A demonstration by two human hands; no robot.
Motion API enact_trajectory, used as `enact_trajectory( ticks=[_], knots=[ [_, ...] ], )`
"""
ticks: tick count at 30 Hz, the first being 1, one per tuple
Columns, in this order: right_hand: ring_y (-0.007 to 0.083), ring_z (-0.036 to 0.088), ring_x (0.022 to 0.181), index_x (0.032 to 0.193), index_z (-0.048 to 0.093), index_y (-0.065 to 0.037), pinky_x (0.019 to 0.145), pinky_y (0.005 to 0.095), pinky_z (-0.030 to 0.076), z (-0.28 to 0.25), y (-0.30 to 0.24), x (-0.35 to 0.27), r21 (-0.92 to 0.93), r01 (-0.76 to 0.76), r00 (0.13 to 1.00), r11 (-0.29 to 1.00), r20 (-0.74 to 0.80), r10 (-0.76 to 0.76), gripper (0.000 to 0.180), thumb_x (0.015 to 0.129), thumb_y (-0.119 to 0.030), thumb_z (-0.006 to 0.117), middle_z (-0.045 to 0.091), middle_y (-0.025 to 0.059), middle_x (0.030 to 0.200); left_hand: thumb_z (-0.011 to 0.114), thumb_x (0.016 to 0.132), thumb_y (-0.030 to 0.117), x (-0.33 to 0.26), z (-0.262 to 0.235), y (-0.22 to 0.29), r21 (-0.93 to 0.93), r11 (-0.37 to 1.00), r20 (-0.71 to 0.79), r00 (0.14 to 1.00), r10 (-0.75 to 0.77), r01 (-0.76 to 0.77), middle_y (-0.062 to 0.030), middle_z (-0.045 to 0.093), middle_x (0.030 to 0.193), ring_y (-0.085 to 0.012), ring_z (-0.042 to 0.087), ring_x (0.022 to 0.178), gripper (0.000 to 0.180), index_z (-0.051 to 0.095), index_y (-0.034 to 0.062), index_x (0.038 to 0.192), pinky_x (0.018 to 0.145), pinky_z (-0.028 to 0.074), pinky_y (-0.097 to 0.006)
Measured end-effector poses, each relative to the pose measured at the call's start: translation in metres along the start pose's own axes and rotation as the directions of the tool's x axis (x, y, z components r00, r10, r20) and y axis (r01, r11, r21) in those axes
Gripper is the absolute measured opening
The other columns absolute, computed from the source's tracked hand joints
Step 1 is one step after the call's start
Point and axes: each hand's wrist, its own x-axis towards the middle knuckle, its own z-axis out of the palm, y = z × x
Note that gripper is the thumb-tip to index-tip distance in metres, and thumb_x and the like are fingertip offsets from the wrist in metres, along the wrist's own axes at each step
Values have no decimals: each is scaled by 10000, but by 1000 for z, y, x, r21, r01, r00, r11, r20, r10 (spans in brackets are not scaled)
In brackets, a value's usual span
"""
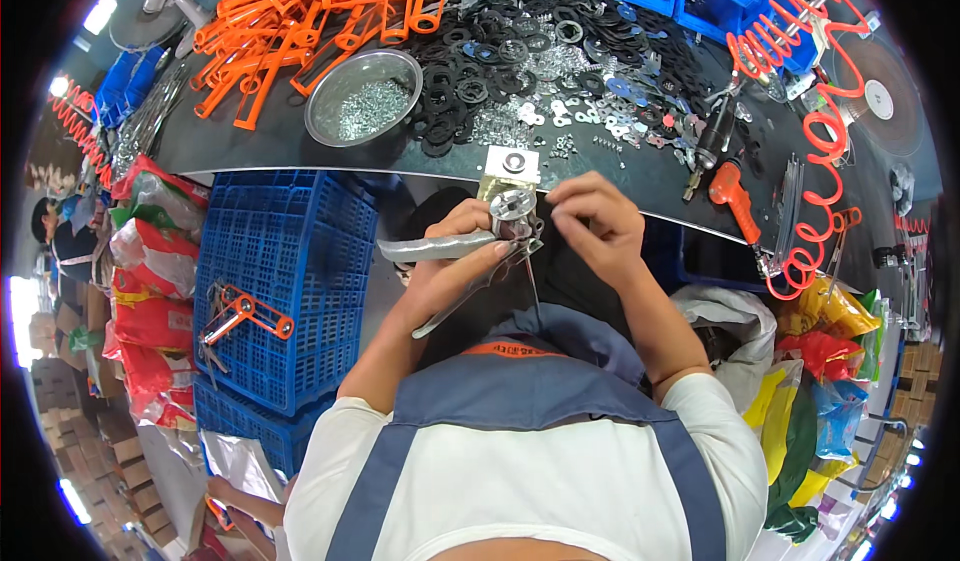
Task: The person assembles small metal plates and plastic frames with screws and washers on a workshop bench, using a powered screwdriver.
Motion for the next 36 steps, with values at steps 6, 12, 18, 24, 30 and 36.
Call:
enact_trajectory(
  ticks=[6,12,18,24,30,36],
  knots=[
    [98,537,922,1027,645,-5,819,260,431,27,7,-23,587,-577,801,567,273,533,243,799,-76,687,580,20,1000,632,798,103,2,-5,-2,103,994,111,993,31,-42,-66,545,907,-141,514,842,115,624,-3,840,735,406,-270],
    [121,525,938,998,650,-24,820,268,428,30,15,-84,468,-672,737,574,341,584,250,774,-115,714,551,22,972,614,818,114,-25,11,-43,176,984,158,987,13,-41,-82,512,871,-163,492,828,126,584,-8,818,757,394,-287],
    [128,573,838,934,639,-3,703,259,457,-32,43,-24,194,-628,773,753,52,632,158,811,-104,643,607,56,887,597,821,112,-19,12,-48,78,995,76,996,48,-54,-83,527,913,-159,498,845,140,558,-13,772,741,406,-296],
    [275,552,941,848,599,-16,777,365,460,-51,137,1,-961,-100,933,259,0,361,135,775,-121,641,577,123,950,583,824,119,-14,13,-44,114,993,139,990,-2,-14,-74,556,951,-151,504,866,143,579,-24,828,758,406,-286],
    [96,568,668,1032,570,-30,584,246,458,-1,24,22,430,-598,780,677,117,615,217,846,-121,635,612,30,766,567,830,147,-29,20,-48,23,998,-11,999,-51,51,-69,527,893,-137,491,831,166,575,-19,832,730,396,-262],
    [68,569,713,1054,587,-30,643,221,456,23,10,-7,280,-514,858,811,180,482,257,822,-104,671,621,32,810,561,826,148,-21,15,-40,75,995,48,996,-74,70,-60,497,843,-139,471,796,164,553,-16,824,711,394,-282]
  ],
)
